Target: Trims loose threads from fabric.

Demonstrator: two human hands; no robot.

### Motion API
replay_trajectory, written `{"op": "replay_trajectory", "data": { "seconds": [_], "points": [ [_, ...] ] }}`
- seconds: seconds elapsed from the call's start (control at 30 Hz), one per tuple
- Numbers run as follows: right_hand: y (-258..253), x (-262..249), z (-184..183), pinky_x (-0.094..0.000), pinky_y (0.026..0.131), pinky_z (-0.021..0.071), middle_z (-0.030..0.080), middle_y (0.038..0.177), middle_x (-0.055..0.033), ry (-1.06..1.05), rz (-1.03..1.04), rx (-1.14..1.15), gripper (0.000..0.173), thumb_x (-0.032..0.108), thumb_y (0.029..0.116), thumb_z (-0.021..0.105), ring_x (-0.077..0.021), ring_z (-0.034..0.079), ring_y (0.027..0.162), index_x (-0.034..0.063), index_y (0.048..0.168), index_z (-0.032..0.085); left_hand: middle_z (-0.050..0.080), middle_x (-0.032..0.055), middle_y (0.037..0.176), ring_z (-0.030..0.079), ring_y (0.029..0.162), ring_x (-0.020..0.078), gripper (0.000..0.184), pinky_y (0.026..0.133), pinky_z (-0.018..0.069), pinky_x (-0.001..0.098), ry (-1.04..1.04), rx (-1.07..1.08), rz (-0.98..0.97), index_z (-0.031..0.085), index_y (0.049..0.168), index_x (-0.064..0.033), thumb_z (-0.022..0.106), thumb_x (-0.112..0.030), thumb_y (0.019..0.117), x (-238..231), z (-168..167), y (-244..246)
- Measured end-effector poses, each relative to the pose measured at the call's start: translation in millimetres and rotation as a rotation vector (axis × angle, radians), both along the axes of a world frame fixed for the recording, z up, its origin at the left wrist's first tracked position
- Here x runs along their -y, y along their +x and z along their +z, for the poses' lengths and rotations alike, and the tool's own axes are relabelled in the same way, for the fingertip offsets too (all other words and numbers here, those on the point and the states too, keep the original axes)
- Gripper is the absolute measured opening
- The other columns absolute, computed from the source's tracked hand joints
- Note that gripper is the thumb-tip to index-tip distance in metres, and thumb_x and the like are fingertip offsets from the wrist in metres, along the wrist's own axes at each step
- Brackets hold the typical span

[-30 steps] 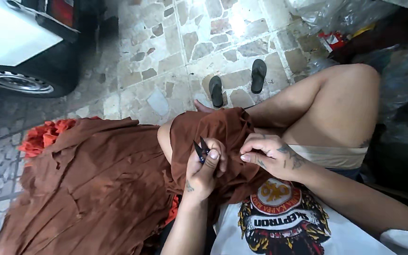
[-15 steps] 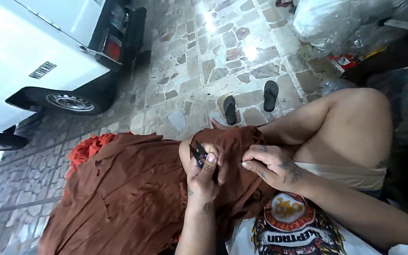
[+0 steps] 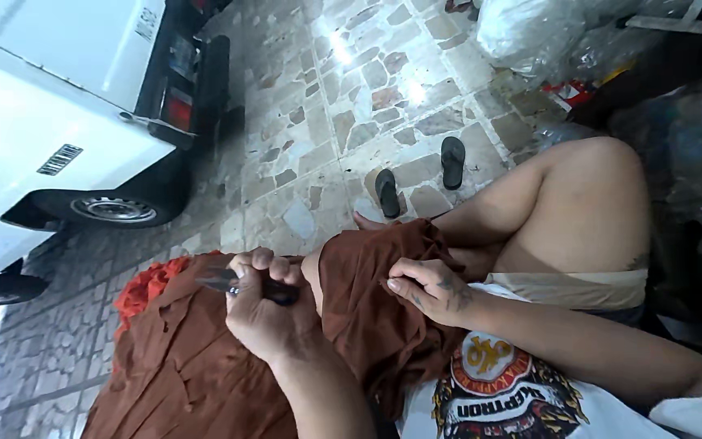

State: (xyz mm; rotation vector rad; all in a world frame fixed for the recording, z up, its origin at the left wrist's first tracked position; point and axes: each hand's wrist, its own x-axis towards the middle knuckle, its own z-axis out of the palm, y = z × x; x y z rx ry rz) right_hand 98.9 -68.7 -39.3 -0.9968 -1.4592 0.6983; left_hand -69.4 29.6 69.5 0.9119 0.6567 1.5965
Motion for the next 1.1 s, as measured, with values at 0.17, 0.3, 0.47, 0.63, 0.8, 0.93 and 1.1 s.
{"op": "replay_trajectory", "data": {
  "seconds": [0.17,0.3,0.47,0.63,0.8,0.93,1.1],
  "points": [
    [12.1,1.6,1.8,-0.0249,0.077,0.0548,0.070,0.089,-0.0107,-0.066,0.035,0.041,0.030,0.021,0.1078,0.049,-0.0103,0.066,0.082,-0.0008,0.105,0.069,0.072,0.0061,0.096,0.072,0.088,0.0173,0.017,0.080,0.0600,0.0375,0.695,-1.178,0.111,0.057,0.110,-0.0025,0.043,-0.013,0.1074,-7.1,-46.7,7.6],
    [63.5,9.0,-6.2,-0.0394,0.093,0.0533,0.071,0.107,-0.0122,-0.484,0.160,0.174,0.033,0.030,0.1068,0.052,-0.0179,0.067,0.100,0.0049,0.118,0.069,0.069,0.0161,0.081,0.070,0.069,0.0373,0.023,0.059,0.0550,0.0586,0.736,-1.931,-0.500,0.065,0.108,0.0006,0.062,-0.011,0.0881,-5.6,-38.1,-27.0],
    [95.9,36.3,-16.4,-0.0380,0.084,0.0582,0.069,0.108,-0.0093,-0.471,-0.277,0.134,0.020,0.018,0.1015,0.061,-0.0166,0.068,0.093,0.0060,0.115,0.070,0.060,0.0042,0.074,0.059,0.061,0.0131,0.019,0.057,0.0515,0.0328,0.423,-1.669,-0.799,0.062,0.109,-0.0029,0.050,-0.011,0.0969,9.3,-31.0,-71.8],
    [54.8,33.7,20.2,-0.0301,0.082,0.0596,0.072,0.100,-0.0056,-0.109,-0.166,0.248,0.026,0.026,0.1020,0.059,-0.0109,0.069,0.090,0.0066,0.111,0.074,0.059,-0.0097,0.083,0.051,0.063,-0.0037,0.023,0.056,0.0456,0.0144,0.257,-1.046,-0.724,0.060,0.126,-0.0192,0.056,-0.030,0.1057,30.2,-35.2,-66.8],
    [-0.6,13.1,27.1,-0.0372,0.090,0.0565,0.072,0.104,-0.0140,-0.056,0.170,0.224,0.023,0.022,0.1011,0.061,-0.0228,0.070,0.099,0.0023,0.109,0.072,0.060,-0.0121,0.081,0.055,0.066,-0.0033,0.036,0.060,0.0485,0.0143,0.312,-0.678,-0.669,0.061,0.127,-0.0216,0.075,-0.027,0.0942,31.9,-27.9,-34.6],
    [1.0,17.5,25.1,-0.0216,0.079,0.0529,0.069,0.092,-0.0108,-0.100,0.142,0.033,0.022,0.015,0.1048,0.052,-0.0099,0.065,0.085,-0.0006,0.104,0.068,0.061,-0.0124,0.080,0.053,0.063,-0.0035,0.035,0.057,0.0470,0.0143,0.310,-0.622,-0.582,0.062,0.123,-0.0232,0.076,-0.021,0.0911,22.5,-36.8,-22.9],
    [6.8,25.0,21.6,-0.0196,0.075,0.0513,0.068,0.088,-0.0071,-0.170,0.082,-0.015,0.024,0.020,0.1061,0.051,-0.0051,0.063,0.082,0.0014,0.105,0.066,0.060,-0.0121,0.074,0.053,0.060,-0.0029,0.031,0.055,0.0458,0.0143,0.303,-0.654,-0.477,0.064,0.116,-0.0228,0.074,-0.012,0.0881,20.6,-50.3,-8.8]
  ]
}}
